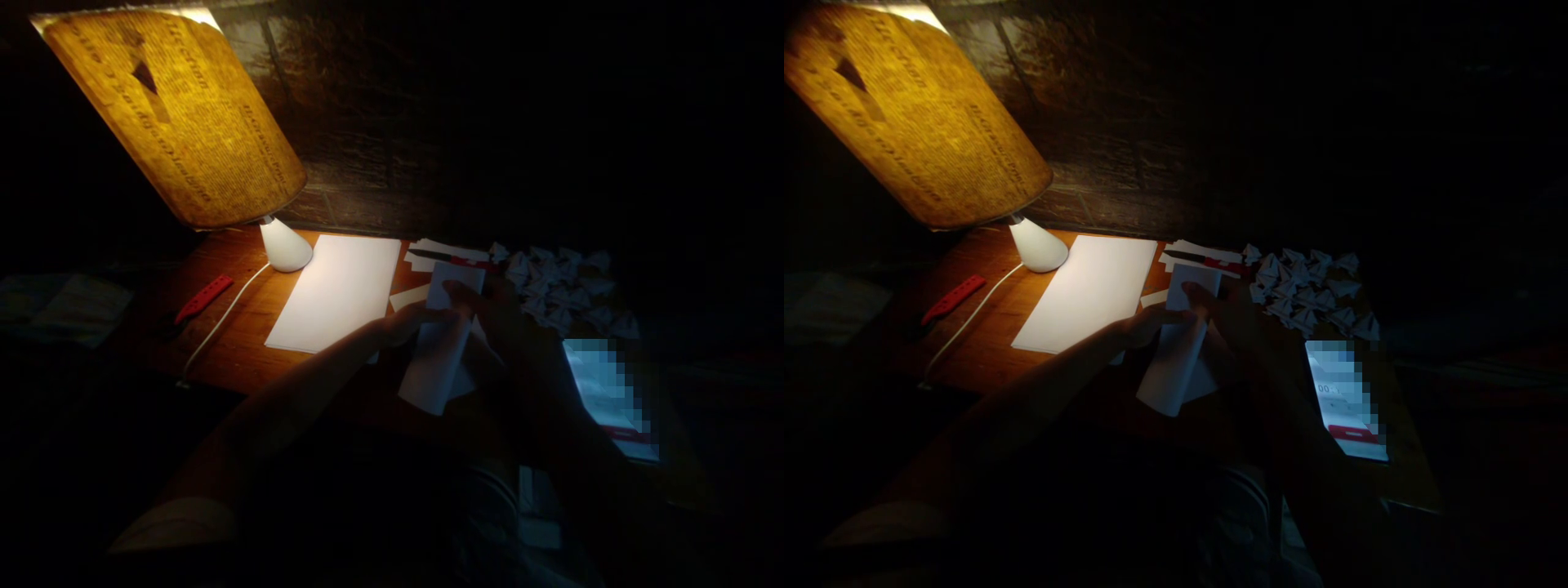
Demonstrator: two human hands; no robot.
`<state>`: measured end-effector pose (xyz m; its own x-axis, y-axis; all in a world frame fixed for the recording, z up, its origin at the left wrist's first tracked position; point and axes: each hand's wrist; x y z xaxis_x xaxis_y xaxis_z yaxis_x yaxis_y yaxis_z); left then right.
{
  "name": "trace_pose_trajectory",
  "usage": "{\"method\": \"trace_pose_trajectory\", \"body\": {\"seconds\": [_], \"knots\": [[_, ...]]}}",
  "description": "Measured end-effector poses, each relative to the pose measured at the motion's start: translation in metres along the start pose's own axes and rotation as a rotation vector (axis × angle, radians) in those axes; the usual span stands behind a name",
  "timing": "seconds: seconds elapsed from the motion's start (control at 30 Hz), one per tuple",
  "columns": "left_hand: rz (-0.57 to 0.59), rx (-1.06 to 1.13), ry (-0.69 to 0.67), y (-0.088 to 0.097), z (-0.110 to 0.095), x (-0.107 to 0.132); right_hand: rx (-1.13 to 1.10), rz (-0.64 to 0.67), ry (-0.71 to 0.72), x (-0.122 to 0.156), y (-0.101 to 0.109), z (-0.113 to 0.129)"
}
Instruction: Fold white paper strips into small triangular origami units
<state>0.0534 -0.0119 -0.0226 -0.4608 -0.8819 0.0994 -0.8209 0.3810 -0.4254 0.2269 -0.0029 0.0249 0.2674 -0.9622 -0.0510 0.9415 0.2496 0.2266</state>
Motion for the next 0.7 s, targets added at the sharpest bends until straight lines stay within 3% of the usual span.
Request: {"method": "trace_pose_trajectory", "body": {"seconds": [0.2, 0.7], "knots": [[-0.011, 0.042, 0.062, -0.0042, -0.0025, 0.0039, -0.082, -0.007, -0.014, 0.0004, -0.0027, -0.0028], [-0.04, -0.014, 0.059, -0.0084, -0.0018, 0.0046, -0.091, 0.004, -0.054, 0.0037, -0.005, -0.0002]]}}
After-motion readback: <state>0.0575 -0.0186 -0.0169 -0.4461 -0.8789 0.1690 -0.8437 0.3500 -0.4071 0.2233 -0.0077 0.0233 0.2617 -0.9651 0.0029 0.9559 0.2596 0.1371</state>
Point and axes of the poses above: each hand's wrist, its own x-axis away from the middle knuckle, its own y-axis out of the back of the hand, z = x × y, and after that the axes turned 5 degrees about x, right-handed
